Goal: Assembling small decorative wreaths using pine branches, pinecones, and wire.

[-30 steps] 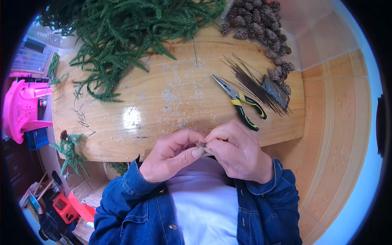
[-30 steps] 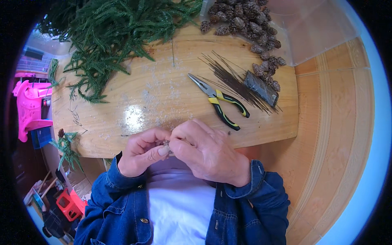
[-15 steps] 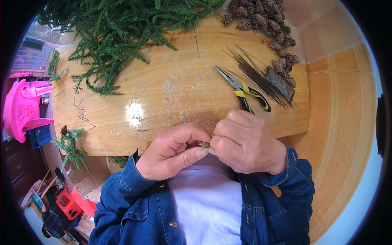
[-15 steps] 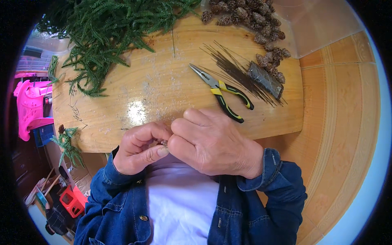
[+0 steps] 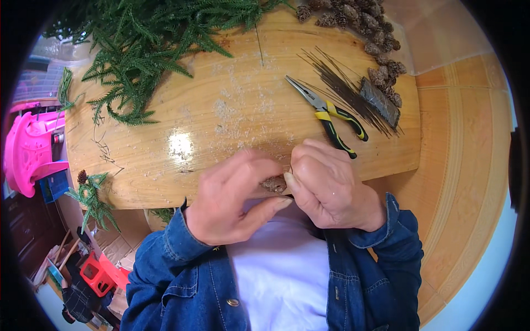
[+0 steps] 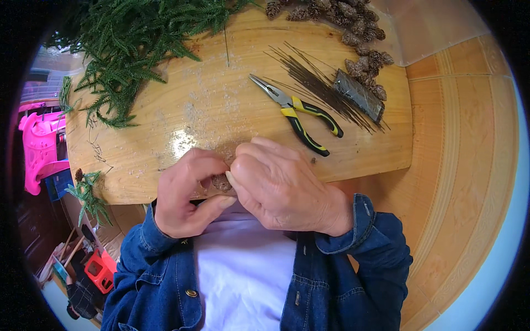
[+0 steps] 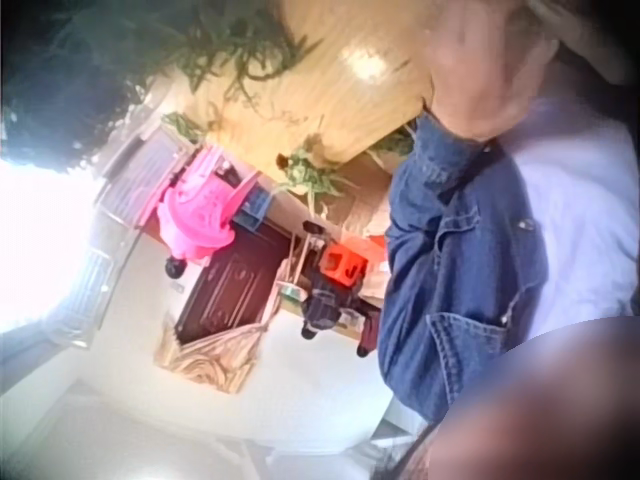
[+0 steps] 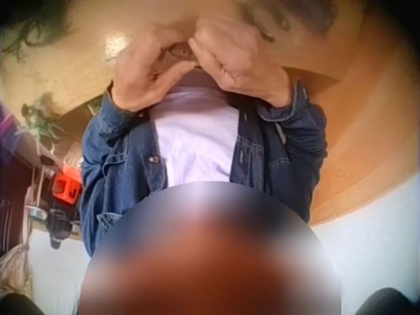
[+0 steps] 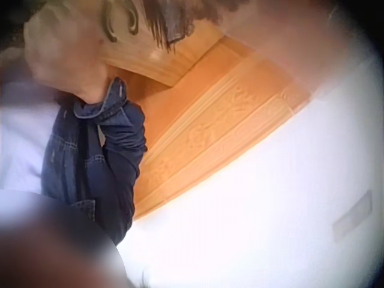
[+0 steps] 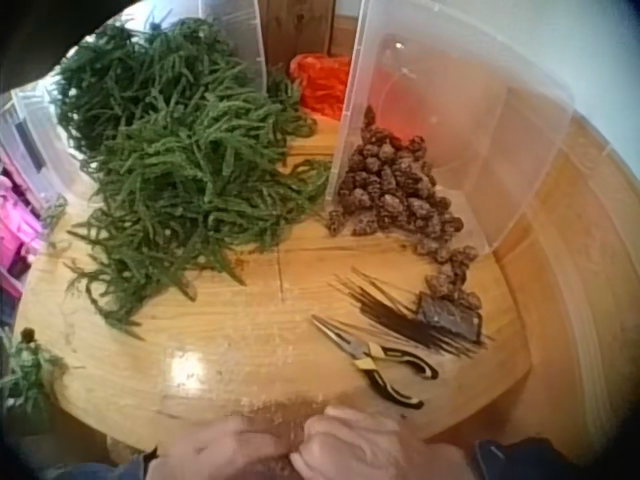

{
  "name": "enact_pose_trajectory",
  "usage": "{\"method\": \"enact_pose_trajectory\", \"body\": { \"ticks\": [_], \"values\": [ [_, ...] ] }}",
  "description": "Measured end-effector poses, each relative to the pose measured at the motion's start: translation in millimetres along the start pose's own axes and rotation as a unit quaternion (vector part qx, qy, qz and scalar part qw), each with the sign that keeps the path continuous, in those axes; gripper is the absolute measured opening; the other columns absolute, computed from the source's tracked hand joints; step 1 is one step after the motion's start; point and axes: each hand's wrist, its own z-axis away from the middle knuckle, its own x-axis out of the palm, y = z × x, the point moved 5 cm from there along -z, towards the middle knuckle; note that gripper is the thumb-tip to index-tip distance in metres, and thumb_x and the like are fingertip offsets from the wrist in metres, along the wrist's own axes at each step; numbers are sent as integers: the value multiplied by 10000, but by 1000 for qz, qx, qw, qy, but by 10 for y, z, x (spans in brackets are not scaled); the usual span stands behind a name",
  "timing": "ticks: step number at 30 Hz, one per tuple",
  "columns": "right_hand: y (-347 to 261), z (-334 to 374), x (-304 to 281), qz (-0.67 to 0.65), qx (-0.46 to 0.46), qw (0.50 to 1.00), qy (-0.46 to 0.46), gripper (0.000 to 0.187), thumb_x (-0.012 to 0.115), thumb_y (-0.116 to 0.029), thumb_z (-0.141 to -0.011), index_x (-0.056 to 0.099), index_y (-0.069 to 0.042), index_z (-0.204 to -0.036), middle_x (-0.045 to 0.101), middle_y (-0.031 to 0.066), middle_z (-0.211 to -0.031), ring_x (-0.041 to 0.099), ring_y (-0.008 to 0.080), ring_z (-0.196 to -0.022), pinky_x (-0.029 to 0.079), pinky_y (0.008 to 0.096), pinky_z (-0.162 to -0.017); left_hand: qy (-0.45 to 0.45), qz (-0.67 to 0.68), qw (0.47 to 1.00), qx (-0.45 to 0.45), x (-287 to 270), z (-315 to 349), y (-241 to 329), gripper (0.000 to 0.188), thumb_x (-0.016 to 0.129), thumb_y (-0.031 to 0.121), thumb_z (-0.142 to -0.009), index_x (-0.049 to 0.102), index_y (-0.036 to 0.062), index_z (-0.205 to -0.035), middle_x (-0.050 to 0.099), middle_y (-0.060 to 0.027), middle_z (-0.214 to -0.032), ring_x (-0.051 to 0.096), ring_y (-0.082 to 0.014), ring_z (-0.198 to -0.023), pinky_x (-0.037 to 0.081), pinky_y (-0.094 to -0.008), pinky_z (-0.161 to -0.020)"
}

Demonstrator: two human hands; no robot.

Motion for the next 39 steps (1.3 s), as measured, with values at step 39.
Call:
{"method": "enact_pose_trajectory", "body": {
  "ticks": [39],
  "values": [
    [65, 35, -12, -130, 211, 967, 59, 249, 630, -136, -889, 585, 49, -1049, 538, 75, -839, 507, 102, -690, 406, 225, -580, 130, 97, 976, -145, -58, 156, -187, 326, 667, -21, -762, 543, -21, -1063, 581, -159, -835, 578, -295, -665, 489, -329, -597]
  ]
}}
